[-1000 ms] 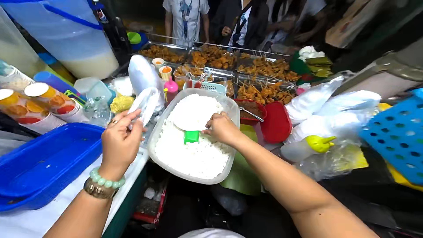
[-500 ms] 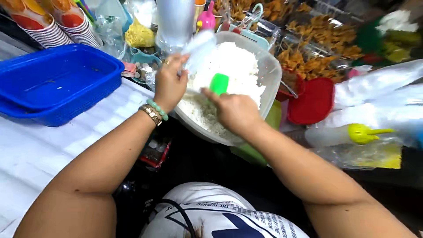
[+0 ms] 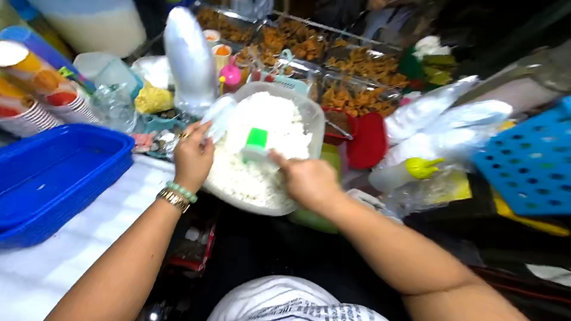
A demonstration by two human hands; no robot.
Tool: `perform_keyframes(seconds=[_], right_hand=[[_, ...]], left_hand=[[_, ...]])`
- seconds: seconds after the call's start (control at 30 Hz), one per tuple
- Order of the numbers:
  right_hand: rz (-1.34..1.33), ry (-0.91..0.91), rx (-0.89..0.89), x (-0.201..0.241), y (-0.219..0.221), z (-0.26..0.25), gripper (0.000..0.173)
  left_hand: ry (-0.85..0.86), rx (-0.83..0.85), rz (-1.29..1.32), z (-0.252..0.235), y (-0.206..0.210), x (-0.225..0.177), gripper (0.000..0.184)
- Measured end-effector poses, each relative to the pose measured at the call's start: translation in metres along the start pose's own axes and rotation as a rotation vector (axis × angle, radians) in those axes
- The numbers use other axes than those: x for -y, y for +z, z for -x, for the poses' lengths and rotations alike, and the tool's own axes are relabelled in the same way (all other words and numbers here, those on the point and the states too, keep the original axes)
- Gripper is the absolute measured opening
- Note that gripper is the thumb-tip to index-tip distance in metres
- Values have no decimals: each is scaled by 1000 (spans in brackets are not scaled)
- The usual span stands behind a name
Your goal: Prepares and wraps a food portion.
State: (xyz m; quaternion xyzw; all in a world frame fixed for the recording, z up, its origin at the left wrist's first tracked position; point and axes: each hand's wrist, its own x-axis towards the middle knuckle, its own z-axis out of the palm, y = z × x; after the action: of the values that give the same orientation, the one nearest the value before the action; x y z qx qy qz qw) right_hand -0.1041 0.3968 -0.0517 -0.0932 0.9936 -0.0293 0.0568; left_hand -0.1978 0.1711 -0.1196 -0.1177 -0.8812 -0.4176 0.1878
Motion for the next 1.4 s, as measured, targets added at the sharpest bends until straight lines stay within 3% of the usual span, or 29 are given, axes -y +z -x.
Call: perform_keyframes(seconds=[0.07,0.1,0.43,0.7,0.83,0.9,1.03,1.17,1.4], right_hand=[[-66,-90,228,22,5,6,66],[-90,-120,257,25,7,6,67],[-123,69,132,-16,2,-45,65],[-13,-172,175,10,6,22,61],[9,92,43,-24,-15,17,59],[28,219,126,-29,-15,6,54],[-48,243,224,-11,-5,13,55],[-155,188,279,-1,1,23,53],[-108,58,393,26,-4,5,52]], left_hand=[[23,10,-32,3,0,5,38],[33,7,-43,3,0,10,39],[71,-51,-26,-1,4,25,36],[35,-44,-47,0,2,24,36],[-22,-8,-57,-2,-1,13,39],[-41,7,-57,-1,-3,7,38],[-57,-4,-32,-4,-2,2,39],[-56,-18,-16,-4,0,1,39],[-68,-22,0,-6,1,-1,39]])
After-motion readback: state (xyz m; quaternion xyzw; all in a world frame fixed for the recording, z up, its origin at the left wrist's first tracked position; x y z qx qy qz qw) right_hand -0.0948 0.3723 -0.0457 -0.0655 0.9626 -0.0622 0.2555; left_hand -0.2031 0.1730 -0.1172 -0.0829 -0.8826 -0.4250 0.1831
